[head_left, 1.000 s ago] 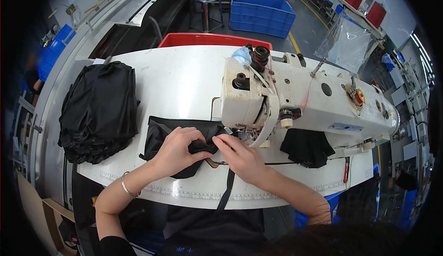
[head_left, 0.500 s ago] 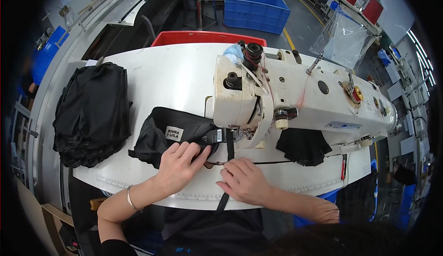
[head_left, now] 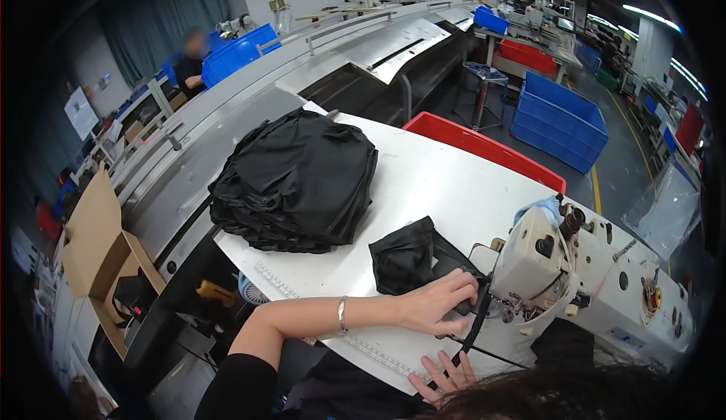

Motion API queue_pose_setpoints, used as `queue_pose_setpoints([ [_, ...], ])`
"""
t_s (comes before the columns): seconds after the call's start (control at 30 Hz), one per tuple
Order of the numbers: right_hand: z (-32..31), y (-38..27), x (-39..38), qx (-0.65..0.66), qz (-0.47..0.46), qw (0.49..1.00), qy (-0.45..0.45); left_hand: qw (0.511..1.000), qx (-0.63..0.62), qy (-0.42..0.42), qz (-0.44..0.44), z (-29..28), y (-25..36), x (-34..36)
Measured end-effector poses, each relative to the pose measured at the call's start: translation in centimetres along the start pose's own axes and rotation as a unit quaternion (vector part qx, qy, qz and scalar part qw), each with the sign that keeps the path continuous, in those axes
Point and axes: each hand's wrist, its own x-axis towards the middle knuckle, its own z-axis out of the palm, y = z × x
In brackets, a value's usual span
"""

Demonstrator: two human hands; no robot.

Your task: Sewing pieces of black material together using an industrial sewing machine in a workshop.

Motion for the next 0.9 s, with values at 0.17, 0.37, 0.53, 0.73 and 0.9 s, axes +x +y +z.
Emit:
queue_pose_setpoints([
  [0.17,5.8,-1.5,-1.0,0.010,0.090,0.995,0.048,0.987,0.153,-0.020,0.032,1.2,-0.8,-0.4],
  [0.37,2.0,2.6,-1.0,-0.157,-0.016,0.986,0.046,0.905,0.410,-0.038,0.107,3.2,-0.8,-0.7],
  [0.53,-1.1,6.5,0.0,-0.240,0.135,0.958,0.076,0.935,0.351,-0.012,0.055,3.1,-0.2,0.3],
  [0.73,-1.3,7.0,-0.5,-0.329,0.114,0.935,0.068,0.974,0.219,-0.054,0.000,1.9,-0.6,0.1],
  [0.9,-1.4,8.0,-1.9,-0.453,0.041,0.890,-0.030,0.987,0.151,-0.056,-0.023,1.9,-1.6,-0.5],
])
